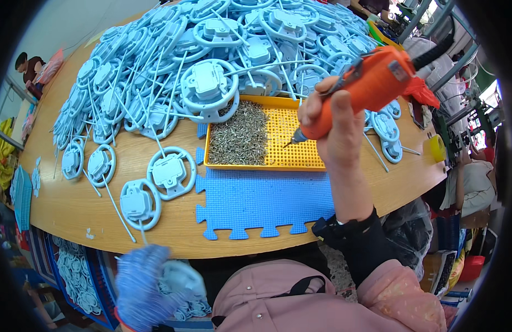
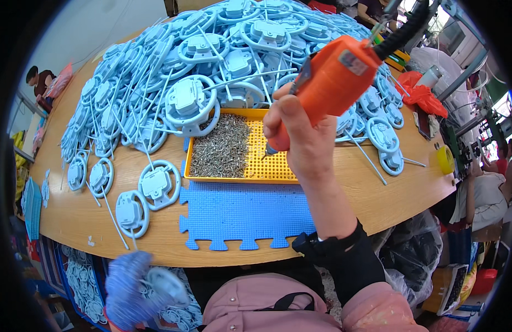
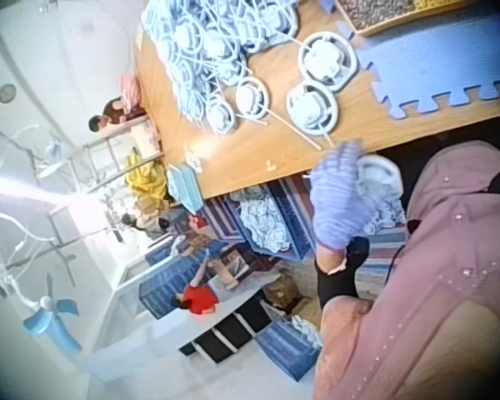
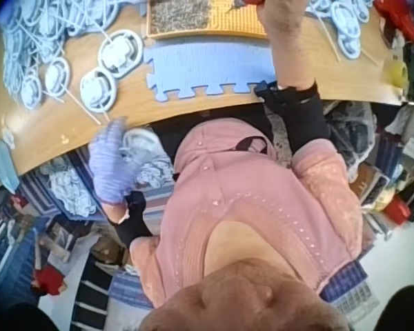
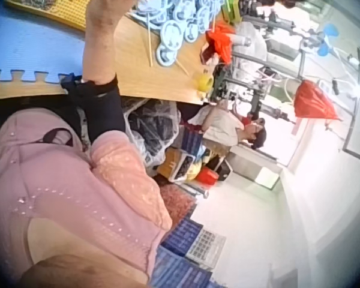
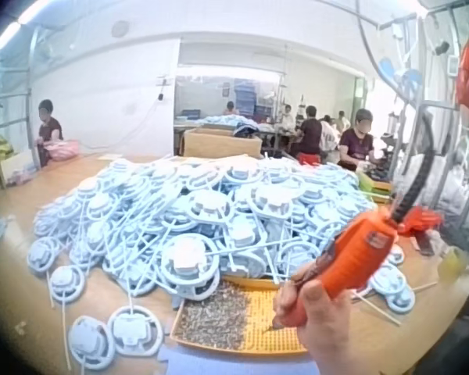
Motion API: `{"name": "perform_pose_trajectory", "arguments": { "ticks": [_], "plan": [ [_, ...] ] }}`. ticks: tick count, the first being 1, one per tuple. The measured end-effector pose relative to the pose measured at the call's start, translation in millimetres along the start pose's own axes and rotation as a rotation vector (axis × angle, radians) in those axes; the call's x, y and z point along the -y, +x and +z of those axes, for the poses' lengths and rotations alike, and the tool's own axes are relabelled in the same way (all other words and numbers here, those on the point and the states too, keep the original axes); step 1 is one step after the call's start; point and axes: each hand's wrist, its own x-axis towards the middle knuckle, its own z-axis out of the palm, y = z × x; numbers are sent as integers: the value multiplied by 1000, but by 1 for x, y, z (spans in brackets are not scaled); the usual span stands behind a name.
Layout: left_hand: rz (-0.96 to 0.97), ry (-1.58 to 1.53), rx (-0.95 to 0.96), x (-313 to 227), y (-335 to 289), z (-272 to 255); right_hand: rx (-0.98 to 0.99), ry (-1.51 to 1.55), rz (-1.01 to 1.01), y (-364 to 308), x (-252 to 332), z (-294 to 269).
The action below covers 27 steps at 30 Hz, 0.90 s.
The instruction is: Using an electric screwdriver to fasten screws into blue circular plastic components on a factory assembly line.
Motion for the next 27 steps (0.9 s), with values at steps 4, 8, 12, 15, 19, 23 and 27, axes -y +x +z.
{"name": "perform_pose_trajectory", "arguments": {
  "ticks": [4,8,12,15,19,23,27],
  "plan": [
    [-184,107,-371,27,44,20,21,-125,28,3,-11,-15],
    [-310,120,-311,41,83,31,49,-133,25,5,-21,-15],
    [-346,-79,-282,42,87,41,42,-136,28,6,-24,-21],
    [-238,-167,-473,59,79,59,9,-114,40,6,-27,-19],
    [-244,-243,-441,53,70,56,91,-113,24,6,-28,-23],
    [41,-291,-539,22,78,64,73,-145,24,3,-20,-9],
    [346,-302,-422,-53,135,74,50,-184,-37,2,8,-3]
  ]
}}
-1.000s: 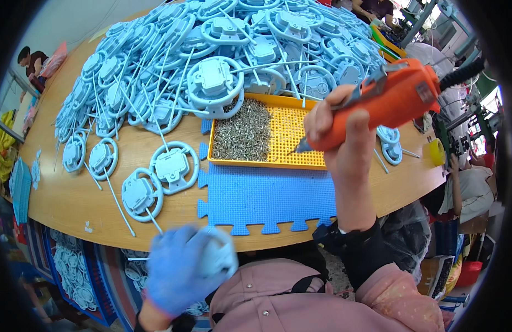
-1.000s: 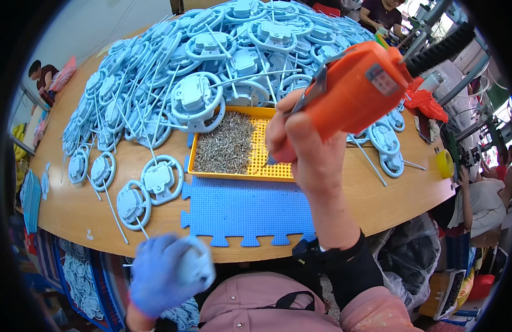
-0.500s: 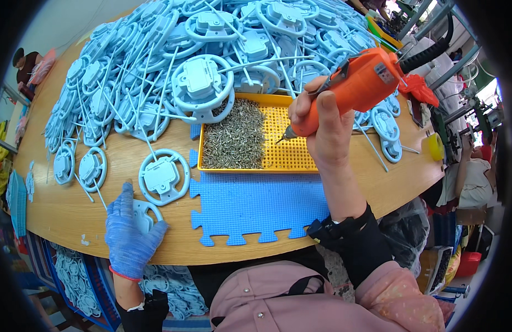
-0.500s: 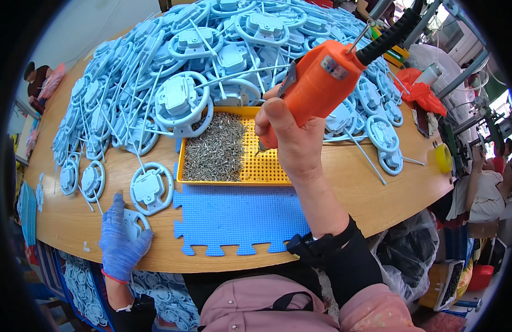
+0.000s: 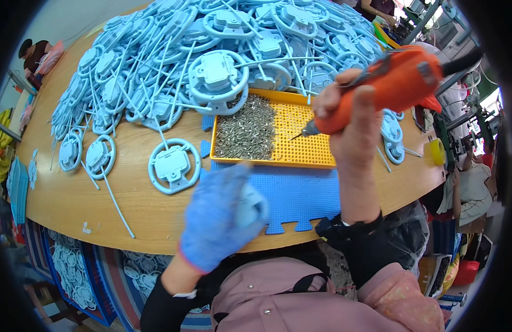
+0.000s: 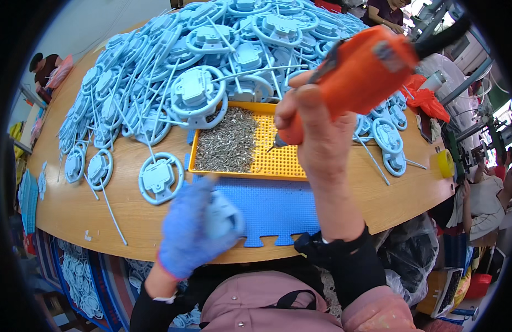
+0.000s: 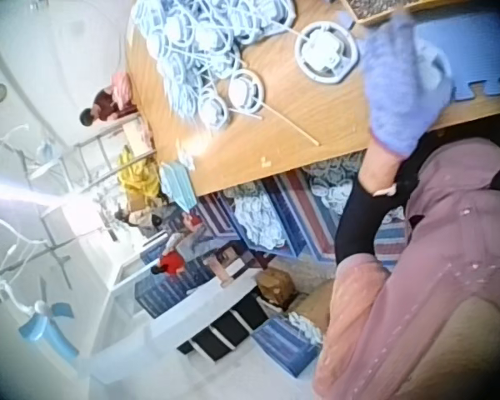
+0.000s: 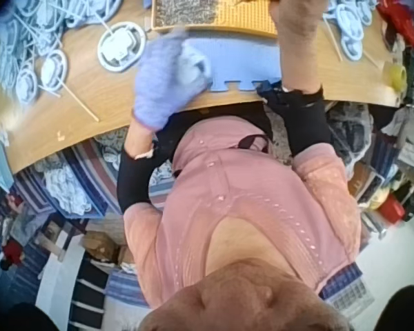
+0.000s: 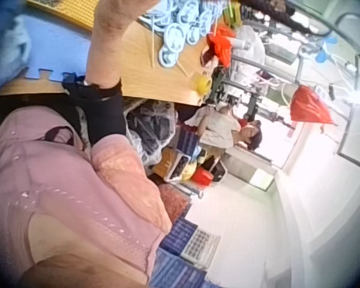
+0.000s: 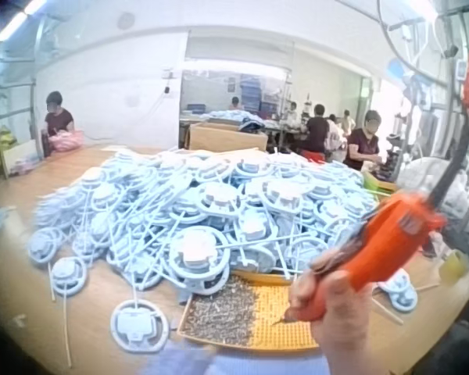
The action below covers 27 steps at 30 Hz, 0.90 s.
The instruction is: Using an electric screwdriver to fasten screws into blue circular plastic components on a factory assembly line.
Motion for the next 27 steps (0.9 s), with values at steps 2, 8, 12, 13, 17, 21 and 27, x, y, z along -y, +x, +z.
{"name": "perform_pose_trajectory", "arguments": {
  "ticks": [2,8,12,13,17,21,27],
  "plan": [
    [-52,-10,51,-3,2,8,2,48,-12,-6,20,17],
    [-129,-20,24,-13,4,12,98,19,172,-48,46,57],
    [-192,-42,9,3,-5,17,195,165,269,-60,25,71],
    [-196,-62,4,4,-5,18,198,161,269,-61,23,71],
    [-213,-140,-6,9,-4,24,201,156,273,-63,20,73],
    [-208,-109,-25,12,-6,36,212,100,235,-67,17,73],
    [-188,-68,26,11,-2,33,260,187,341,-64,12,74]
  ]
}}
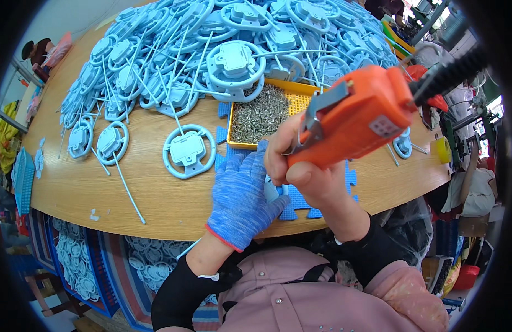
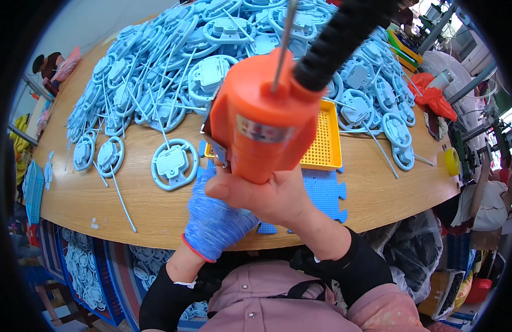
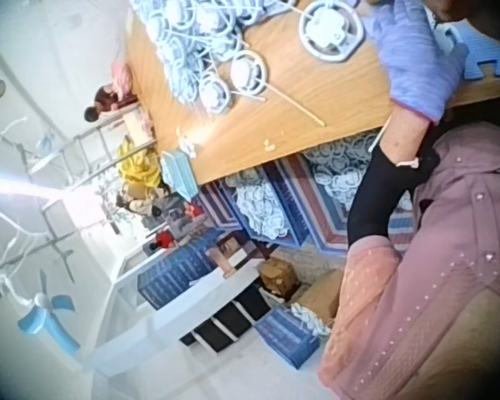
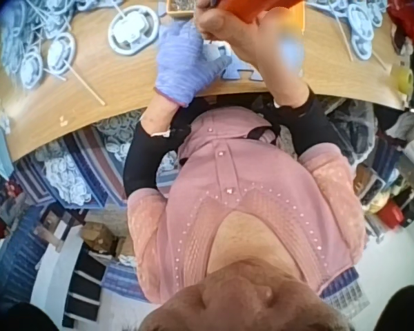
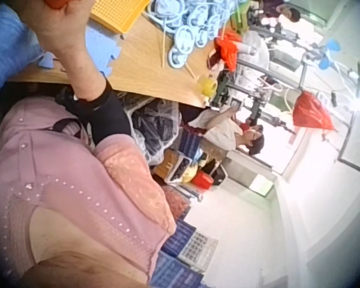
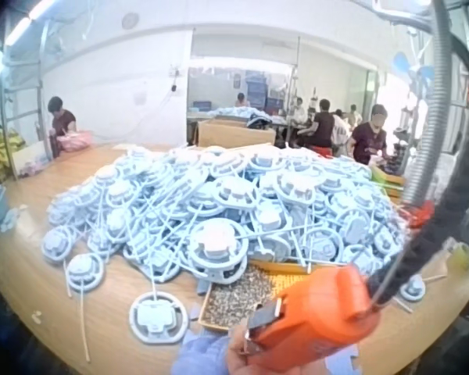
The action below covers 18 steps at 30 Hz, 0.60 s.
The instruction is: Using an electric screwdriver to fasten screws into blue circular plastic components on a factory assembly line.
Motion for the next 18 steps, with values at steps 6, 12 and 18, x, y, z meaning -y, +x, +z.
{"name": "perform_pose_trajectory", "arguments": {
  "ticks": [6,12,18],
  "plan": [
    [-164,145,457,-34,-40,-132,-41,-84,-224,15,30,-61],
    [-18,428,92,27,-3,-119,-222,-112,-276,40,9,-91],
    [42,360,187,67,26,-98,-258,-90,-307,44,-1,-105]
  ]
}}
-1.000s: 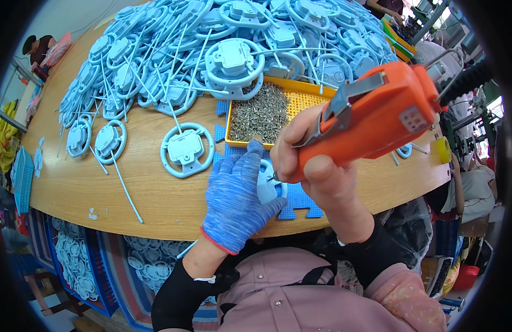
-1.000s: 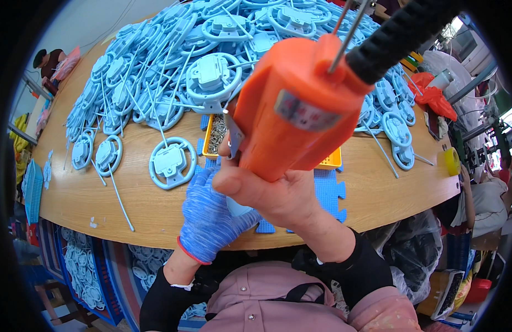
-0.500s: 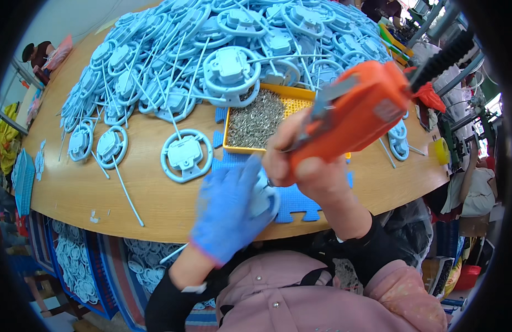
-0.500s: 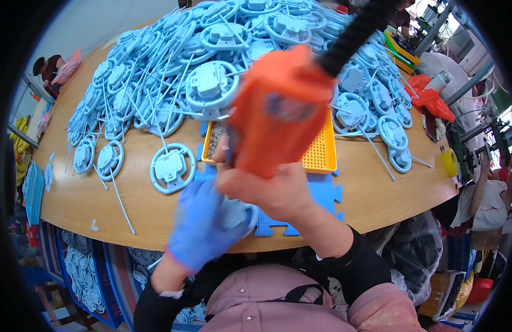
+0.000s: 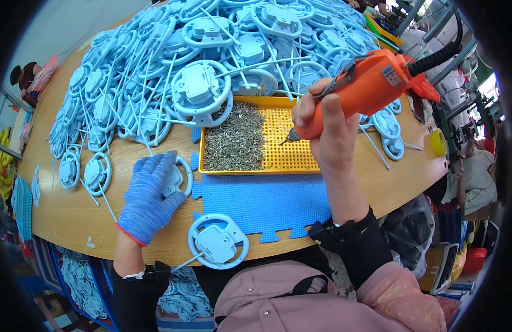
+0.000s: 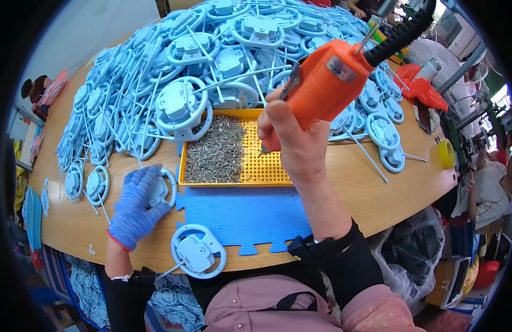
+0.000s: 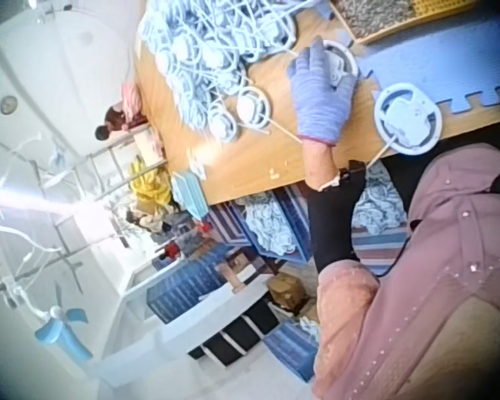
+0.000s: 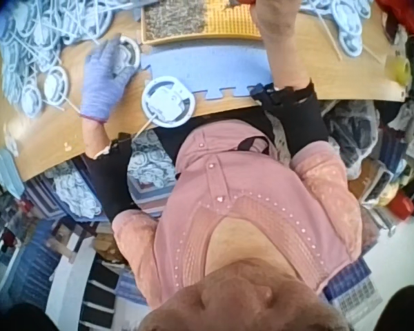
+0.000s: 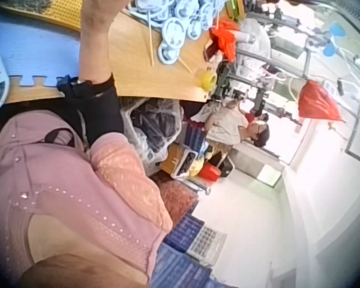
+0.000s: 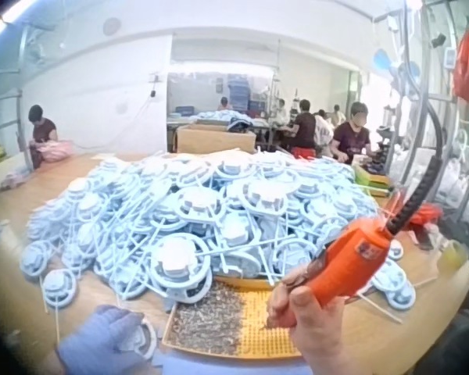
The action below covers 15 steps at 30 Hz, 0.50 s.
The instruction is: Using an electric screwdriver to fasten screws into blue circular plastic components on a factory assembly line.
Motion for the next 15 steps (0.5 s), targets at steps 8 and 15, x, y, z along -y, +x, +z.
{"name": "perform_pose_trajectory", "arguments": {
  "ticks": [8,15],
  "plan": [
    [-162,-229,-126,4,-7,9,10,-45,26,5,-9,-5],
    [-241,-242,-285,-15,-12,16,-63,-79,17,-2,-6,-4]
  ]
}}
